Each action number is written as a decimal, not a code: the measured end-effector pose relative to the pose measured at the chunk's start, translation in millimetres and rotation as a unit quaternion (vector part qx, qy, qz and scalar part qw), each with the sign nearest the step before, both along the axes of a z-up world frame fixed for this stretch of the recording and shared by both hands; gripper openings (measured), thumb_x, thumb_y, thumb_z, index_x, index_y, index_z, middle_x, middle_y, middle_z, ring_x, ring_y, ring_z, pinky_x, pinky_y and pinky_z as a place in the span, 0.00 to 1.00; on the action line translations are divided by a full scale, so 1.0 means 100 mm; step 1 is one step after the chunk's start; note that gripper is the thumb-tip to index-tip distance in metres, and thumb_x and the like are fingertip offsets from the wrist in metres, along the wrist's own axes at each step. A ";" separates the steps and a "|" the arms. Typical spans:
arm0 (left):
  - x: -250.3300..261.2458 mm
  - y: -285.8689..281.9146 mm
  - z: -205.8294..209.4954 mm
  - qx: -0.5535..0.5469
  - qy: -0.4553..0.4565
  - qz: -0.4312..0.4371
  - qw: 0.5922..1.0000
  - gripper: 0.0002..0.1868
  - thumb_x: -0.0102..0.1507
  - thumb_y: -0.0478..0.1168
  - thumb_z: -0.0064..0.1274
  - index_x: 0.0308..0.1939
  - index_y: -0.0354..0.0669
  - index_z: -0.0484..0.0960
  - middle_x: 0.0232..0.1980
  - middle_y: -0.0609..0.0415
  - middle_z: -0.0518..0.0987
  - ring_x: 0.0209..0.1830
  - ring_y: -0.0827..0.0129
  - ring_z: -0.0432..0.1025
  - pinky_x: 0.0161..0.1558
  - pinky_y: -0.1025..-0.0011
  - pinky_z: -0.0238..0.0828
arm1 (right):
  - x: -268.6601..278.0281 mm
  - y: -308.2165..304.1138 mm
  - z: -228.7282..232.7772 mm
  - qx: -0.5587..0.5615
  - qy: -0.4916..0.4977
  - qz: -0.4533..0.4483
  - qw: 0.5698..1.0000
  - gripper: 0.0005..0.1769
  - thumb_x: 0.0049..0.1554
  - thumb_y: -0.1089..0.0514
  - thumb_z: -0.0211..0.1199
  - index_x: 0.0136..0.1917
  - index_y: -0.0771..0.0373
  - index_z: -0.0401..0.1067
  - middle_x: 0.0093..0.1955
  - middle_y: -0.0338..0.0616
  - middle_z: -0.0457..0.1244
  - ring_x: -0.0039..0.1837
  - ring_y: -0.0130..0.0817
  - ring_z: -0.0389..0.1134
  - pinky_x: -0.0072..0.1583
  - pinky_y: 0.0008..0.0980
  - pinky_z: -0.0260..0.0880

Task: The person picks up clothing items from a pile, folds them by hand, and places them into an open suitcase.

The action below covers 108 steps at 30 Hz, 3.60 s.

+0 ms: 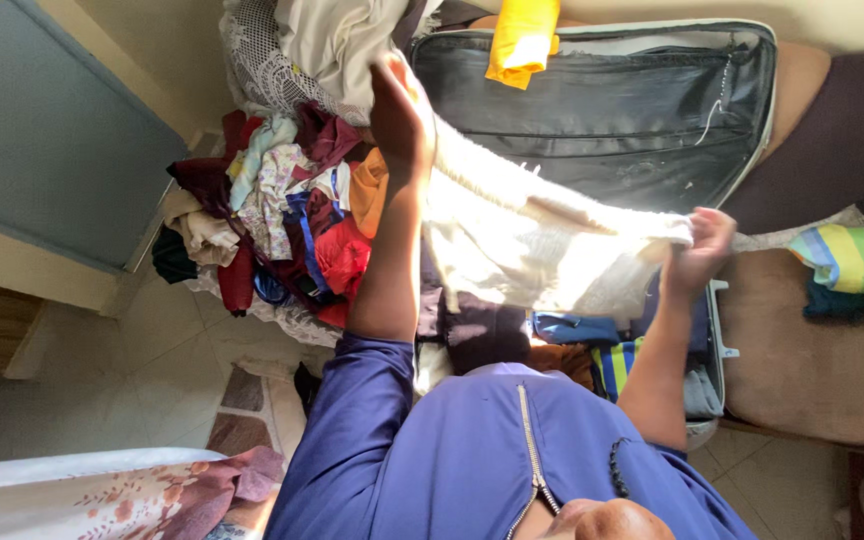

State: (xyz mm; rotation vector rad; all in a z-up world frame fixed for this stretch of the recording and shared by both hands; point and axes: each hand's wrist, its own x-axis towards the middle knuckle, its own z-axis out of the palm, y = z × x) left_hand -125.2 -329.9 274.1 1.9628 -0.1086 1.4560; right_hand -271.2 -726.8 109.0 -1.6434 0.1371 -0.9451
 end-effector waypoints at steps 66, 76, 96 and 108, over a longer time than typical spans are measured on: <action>-0.02 0.53 -2.92 -0.498 0.267 -0.436 0.700 0.18 0.63 0.26 0.44 0.56 0.28 0.80 0.49 0.48 0.79 0.41 0.70 0.74 0.45 0.74 0.74 | 0.15 -0.62 -1.07 0.584 -0.037 0.232 0.777 0.29 0.63 0.40 0.54 0.67 0.61 0.72 0.69 0.49 0.67 0.72 0.51 0.66 0.74 0.55 0.64; -0.01 0.43 -2.95 -0.569 0.257 -0.380 0.683 0.16 0.61 0.28 0.49 0.53 0.42 0.78 0.46 0.55 0.82 0.41 0.73 0.78 0.43 0.76 0.76 | 0.32 -0.59 -0.83 0.585 0.035 0.298 0.753 0.20 0.70 0.44 0.55 0.65 0.60 0.73 0.64 0.47 0.68 0.67 0.47 0.68 0.69 0.50 0.70; -0.67 -1.46 -2.38 -0.446 0.343 -0.493 0.664 0.10 0.65 0.33 0.50 0.47 0.36 0.85 0.43 0.56 0.85 0.41 0.77 0.76 0.45 0.78 0.74 | 0.31 1.28 -0.30 0.227 0.111 0.211 0.944 0.07 0.61 0.60 0.67 0.46 0.64 0.71 0.37 0.37 0.65 0.34 0.20 0.63 0.36 0.21 0.64; -0.82 -1.51 -2.17 -0.377 0.373 -0.439 0.725 0.13 0.66 0.37 0.53 0.53 0.35 0.84 0.43 0.56 0.85 0.41 0.79 0.76 0.43 0.78 0.74 | 0.27 1.46 -0.24 0.209 0.117 0.243 0.940 0.14 0.63 0.64 0.63 0.60 0.74 0.71 0.49 0.46 0.70 0.46 0.25 0.72 0.50 0.26 0.76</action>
